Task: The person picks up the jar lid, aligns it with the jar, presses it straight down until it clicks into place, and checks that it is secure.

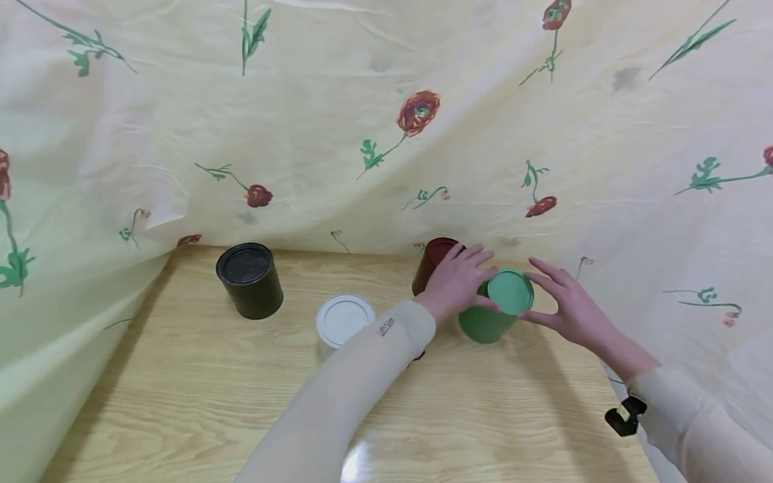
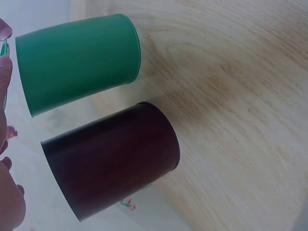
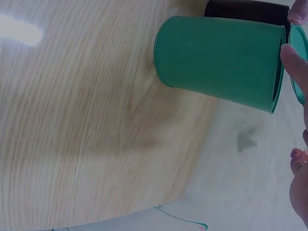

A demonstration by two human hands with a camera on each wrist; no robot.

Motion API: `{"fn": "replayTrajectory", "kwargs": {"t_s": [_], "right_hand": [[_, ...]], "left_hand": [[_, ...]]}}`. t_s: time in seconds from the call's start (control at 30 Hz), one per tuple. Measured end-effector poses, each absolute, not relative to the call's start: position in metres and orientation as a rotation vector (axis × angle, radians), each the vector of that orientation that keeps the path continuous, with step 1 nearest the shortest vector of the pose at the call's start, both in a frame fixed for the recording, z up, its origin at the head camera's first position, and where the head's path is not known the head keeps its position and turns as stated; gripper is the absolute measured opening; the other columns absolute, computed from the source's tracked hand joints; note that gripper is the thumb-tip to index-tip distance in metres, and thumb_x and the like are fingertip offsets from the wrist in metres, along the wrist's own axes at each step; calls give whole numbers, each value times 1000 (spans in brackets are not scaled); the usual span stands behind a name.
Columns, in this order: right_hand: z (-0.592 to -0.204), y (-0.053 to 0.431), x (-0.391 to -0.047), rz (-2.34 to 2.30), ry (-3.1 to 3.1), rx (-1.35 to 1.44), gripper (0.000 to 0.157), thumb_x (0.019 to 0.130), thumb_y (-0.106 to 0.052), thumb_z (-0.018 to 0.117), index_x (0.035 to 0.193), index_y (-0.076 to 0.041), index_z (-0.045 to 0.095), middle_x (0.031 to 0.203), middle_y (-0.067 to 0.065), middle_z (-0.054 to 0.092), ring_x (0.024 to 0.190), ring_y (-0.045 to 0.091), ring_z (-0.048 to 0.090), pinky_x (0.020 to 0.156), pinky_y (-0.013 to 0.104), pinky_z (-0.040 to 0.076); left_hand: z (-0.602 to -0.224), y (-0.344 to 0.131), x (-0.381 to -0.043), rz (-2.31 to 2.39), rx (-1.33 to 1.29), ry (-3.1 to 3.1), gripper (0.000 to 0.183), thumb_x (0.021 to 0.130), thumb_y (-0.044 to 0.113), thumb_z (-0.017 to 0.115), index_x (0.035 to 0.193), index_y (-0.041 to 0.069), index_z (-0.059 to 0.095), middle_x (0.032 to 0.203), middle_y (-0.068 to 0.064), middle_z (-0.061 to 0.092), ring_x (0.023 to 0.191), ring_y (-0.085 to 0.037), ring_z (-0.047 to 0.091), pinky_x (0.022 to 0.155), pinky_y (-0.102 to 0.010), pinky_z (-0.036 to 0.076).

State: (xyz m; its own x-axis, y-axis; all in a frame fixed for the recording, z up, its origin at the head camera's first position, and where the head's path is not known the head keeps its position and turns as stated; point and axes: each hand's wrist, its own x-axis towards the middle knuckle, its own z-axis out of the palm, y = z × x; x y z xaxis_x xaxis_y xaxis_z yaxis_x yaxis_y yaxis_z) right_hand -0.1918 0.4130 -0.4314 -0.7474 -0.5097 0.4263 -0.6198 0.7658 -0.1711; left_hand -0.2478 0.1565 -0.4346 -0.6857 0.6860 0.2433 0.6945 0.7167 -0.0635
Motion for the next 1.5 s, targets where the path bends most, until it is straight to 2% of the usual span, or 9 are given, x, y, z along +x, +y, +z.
{"fn": "replayTrajectory", "kwargs": {"t_s": [0.03, 0.13, 0.43, 0.73, 1.2, 1.5], "right_hand": [[-431, 414, -193, 442, -2614, 864, 85, 64, -8, 101, 139, 6, 64, 156, 29, 49, 133, 53, 50, 95, 70, 49], [-430, 416, -196, 461, -2649, 855, 83, 66, -8, 100, 139, 7, 63, 156, 30, 48, 135, 57, 48, 96, 75, 46], [-423, 419, -202, 476, -2794, 812, 77, 77, -16, 97, 141, 8, 62, 158, 31, 46, 139, 59, 44, 100, 77, 45], [-418, 419, -211, 566, -2964, 772, 70, 88, -25, 91, 143, 6, 61, 161, 32, 42, 143, 60, 39, 106, 78, 40], [-418, 422, -213, 611, -3037, 749, 67, 90, -27, 88, 143, 5, 63, 161, 34, 41, 144, 61, 37, 106, 79, 39], [-420, 422, -212, 566, -3070, 709, 71, 92, -32, 86, 148, 4, 60, 163, 33, 38, 146, 61, 35, 108, 80, 37]], "left_hand": [[-435, 157, -249, -46, -1094, -2677, 85, 85, 84, 62, 155, 38, 58, 169, 9, 42, 159, -16, 32, 132, -43, 23], [-434, 160, -251, -24, -1093, -2696, 85, 86, 85, 59, 157, 38, 56, 170, 8, 41, 160, -16, 31, 131, -43, 24], [-435, 167, -260, -39, -1090, -2790, 85, 88, 85, 57, 159, 38, 52, 171, 8, 38, 161, -16, 28, 132, -42, 22], [-432, 166, -265, -92, -1093, -2868, 79, 90, 82, 60, 156, 38, 57, 169, 8, 42, 161, -17, 28, 131, -40, 23], [-429, 164, -263, -59, -1152, -2872, 69, 94, 78, 57, 148, 37, 65, 169, 7, 41, 162, -18, 26, 131, -39, 23], [-434, 164, -266, 3, -1176, -2864, 71, 96, 81, 50, 151, 38, 62, 171, 8, 37, 162, -17, 23, 132, -39, 23]]}}
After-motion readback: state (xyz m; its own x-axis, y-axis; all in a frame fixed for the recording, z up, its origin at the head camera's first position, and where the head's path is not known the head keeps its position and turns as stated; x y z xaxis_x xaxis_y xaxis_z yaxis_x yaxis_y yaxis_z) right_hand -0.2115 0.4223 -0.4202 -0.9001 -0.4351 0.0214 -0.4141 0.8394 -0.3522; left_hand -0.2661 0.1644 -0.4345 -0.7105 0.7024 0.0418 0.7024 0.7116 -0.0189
